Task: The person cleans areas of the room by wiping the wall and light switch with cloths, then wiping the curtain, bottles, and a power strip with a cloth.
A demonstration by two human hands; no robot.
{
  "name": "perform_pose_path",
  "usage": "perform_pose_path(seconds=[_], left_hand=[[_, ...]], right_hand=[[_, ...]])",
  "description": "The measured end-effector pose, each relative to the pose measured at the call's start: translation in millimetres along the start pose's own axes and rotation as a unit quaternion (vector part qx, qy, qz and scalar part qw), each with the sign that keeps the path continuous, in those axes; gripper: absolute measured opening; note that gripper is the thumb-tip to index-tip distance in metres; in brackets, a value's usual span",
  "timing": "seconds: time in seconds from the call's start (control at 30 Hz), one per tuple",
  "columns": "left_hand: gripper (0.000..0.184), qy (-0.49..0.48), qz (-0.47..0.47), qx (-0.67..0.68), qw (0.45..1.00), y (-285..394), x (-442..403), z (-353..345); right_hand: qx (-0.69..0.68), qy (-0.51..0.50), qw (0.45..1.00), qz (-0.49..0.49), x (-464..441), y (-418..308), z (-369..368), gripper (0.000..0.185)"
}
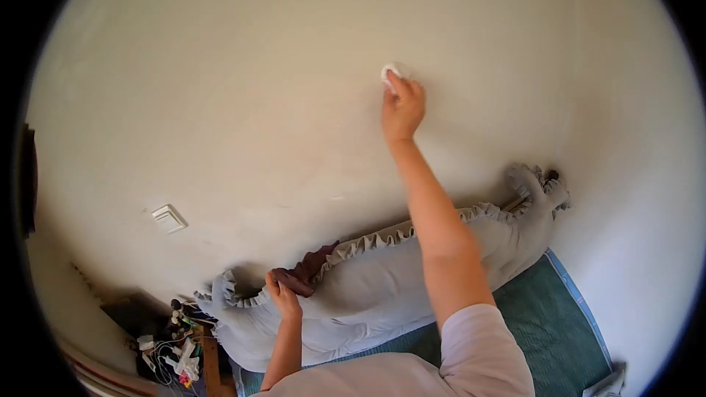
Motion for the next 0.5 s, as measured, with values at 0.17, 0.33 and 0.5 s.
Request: perform_pose_path(seconds=[0.17, 0.33, 0.5], left_hand=[[0.025, -0.04, 0.06, -0.095, 0.993, 0, -1, 3], [0.04, -0.081, 0.174, 0.291, 0.937, 28, 0, -26], [0.041, -0.255, 0.024, 0.434, 0.864, 42, -13, -30]], right_hand=[[0.031, -0.16, 0.972, 0.169, 23, -55, -26, 0.026], [0.035, 0.011, 0.999, 0.03, -13, -16, 5, 0.024], [0.039, -0.164, 0.971, 0.168, 26, -66, -32, 0.023]])
Point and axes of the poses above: each hand's wrist, its own x-axis away from the middle knuckle, its own z-axis out of the back of the hand, y = z × x, the point moved 10 cm from there along -x, towards the middle knuckle, and after that the axes turned 13 degrees about -y, right-handed, at the moved point
